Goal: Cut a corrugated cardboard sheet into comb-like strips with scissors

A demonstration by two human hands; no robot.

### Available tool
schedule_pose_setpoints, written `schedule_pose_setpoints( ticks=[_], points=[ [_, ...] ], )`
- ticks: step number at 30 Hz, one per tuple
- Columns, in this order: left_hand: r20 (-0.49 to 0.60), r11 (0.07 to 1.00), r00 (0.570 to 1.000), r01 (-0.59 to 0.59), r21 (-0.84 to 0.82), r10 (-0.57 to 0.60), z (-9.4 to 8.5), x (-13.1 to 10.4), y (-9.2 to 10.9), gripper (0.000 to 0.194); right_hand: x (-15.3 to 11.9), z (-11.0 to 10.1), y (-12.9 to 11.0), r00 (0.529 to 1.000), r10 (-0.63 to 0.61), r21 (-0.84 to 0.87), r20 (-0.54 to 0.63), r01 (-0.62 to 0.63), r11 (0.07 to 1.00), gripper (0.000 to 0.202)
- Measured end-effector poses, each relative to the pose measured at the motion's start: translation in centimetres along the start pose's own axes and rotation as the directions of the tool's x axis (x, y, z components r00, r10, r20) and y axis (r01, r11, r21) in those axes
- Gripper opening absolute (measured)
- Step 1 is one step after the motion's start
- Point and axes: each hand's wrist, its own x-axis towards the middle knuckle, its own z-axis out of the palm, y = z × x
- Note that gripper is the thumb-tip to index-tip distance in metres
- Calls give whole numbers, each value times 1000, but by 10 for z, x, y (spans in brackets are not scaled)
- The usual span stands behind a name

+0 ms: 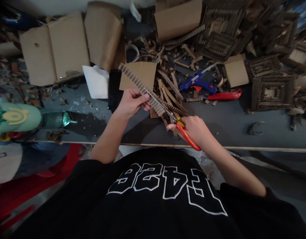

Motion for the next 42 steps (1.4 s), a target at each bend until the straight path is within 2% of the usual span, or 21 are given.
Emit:
schedule_pose_setpoints(
  ticks=[4, 6, 10, 14, 18, 22, 27, 31, 34, 39, 42],
  points=[
    [123, 996, 990, 57, 67, -65, 7, -4, 3, 60, 0, 1, 2, 996, -84, 81, 39, 80, 993, 82],
    [147, 995, 987, 62, 77, -72, 9, -5, 3, 61, 0, -1, 2, 995, -89, 69, 40, 86, 994, 82],
    [91, 1000, 996, 18, 17, -19, 5, 0, -1, 61, 2, -5, 3, 999, -31, -24, -20, 30, 999, 82],
    [5, 998, 998, -64, -23, 64, -1, 6, -3, 58, 2, -6, 5, 997, -72, -20, 3, 72, 997, 79],
    [50, 1000, 998, -24, -3, 24, -1, 9, -1, 57, 3, -7, 8, 993, -106, -19, 49, 107, 994, 77],
    [87, 998, 996, 17, 67, -23, -3, 11, -2, 58, 4, -6, 11, 995, -89, -37, 51, 91, 995, 76],
    [89, 995, 991, 95, 12, -96, -6, 13, -6, 58, 5, 2, 14, 997, -69, -7, 47, 69, 998, 76],
    [101, 993, 988, 119, -24, -116, -1, 9, -5, 56, 2, 7, 11, 997, -68, 77, 24, 66, 995, 78],
    [147, 990, 980, 141, -26, -135, 7, 4, -4, 55, -1, 5, 9, 995, -100, 66, 15, 99, 993, 77],
    [143, 993, 983, 115, -9, -113, 12, 1, -3, 57, -2, 4, 10, 994, -112, -21, 7, 112, 993, 79],
    [84, 1000, 996, 15, -18, -14, 7, 5, -2, 57, -2, 5, 10, 994, -106, -48, 5, 106, 993, 76]
  ],
)
